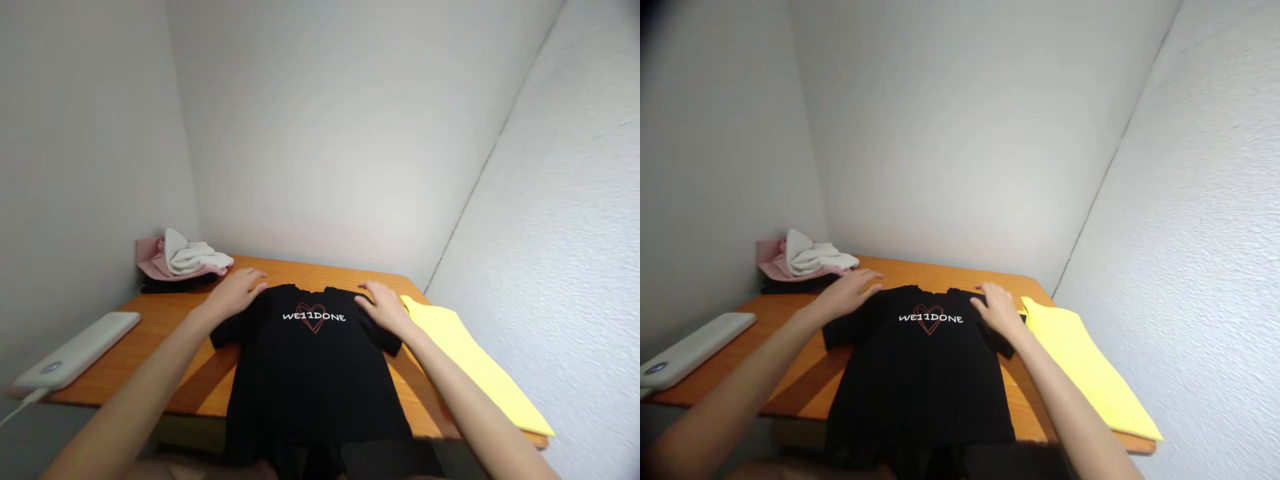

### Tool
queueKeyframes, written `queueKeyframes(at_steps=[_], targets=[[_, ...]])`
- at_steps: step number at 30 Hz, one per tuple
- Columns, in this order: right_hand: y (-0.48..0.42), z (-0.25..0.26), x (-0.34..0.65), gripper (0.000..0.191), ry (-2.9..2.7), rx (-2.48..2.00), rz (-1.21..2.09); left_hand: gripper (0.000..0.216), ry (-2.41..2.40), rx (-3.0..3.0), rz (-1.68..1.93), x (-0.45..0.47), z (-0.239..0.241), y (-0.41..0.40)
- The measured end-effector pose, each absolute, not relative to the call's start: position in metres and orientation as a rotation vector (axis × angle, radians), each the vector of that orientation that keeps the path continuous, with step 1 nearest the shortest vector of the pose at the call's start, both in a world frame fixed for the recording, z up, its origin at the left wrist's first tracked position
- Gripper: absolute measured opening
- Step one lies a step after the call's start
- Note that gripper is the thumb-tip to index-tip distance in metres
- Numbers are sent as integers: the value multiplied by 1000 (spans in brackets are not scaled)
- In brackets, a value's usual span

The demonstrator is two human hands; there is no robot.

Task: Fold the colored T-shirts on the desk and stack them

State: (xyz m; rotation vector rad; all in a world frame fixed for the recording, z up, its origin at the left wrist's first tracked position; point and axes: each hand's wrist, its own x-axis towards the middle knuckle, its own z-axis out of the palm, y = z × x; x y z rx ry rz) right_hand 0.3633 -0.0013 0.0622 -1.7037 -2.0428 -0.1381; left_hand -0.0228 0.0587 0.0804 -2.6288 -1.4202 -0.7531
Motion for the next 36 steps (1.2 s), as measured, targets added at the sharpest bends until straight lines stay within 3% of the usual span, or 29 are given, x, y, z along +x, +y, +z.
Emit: queueKeyframes(at_steps=[4, 7, 13, 17, 22, 27, 32, 36], targets=[[-22, -9, 344, 64, -2234, -1933, 51, 64, -1558, -2781, -361, -9, 17, 44], [-34, -38, 336, 67, -2169, -2080, 44, 74, -1676, -2804, -151, -14, -8, 47], [-24, -22, 353, 64, -2041, -2044, 98, 57, -1401, -2625, -290, 3, 6, 34], [11, 7, 399, 50, -1844, -2090, -55, 51, -1047, -2730, -514, 69, 17, -55], [51, 6, 431, 36, -1803, -2229, -41, 48, -691, -2931, -625, 170, -14, -154], [58, -12, 430, 18, -1815, -2298, -50, 12, -932, -2827, -614, 213, -46, -156], [55, 1, 442, 7, -1836, -2152, 36, 16, -950, -2927, -688, 198, -31, -146], [58, 29, 448, 3, -1735, -2018, 172, 20, -1155, -3079, -1099, 176, -6, -147]])
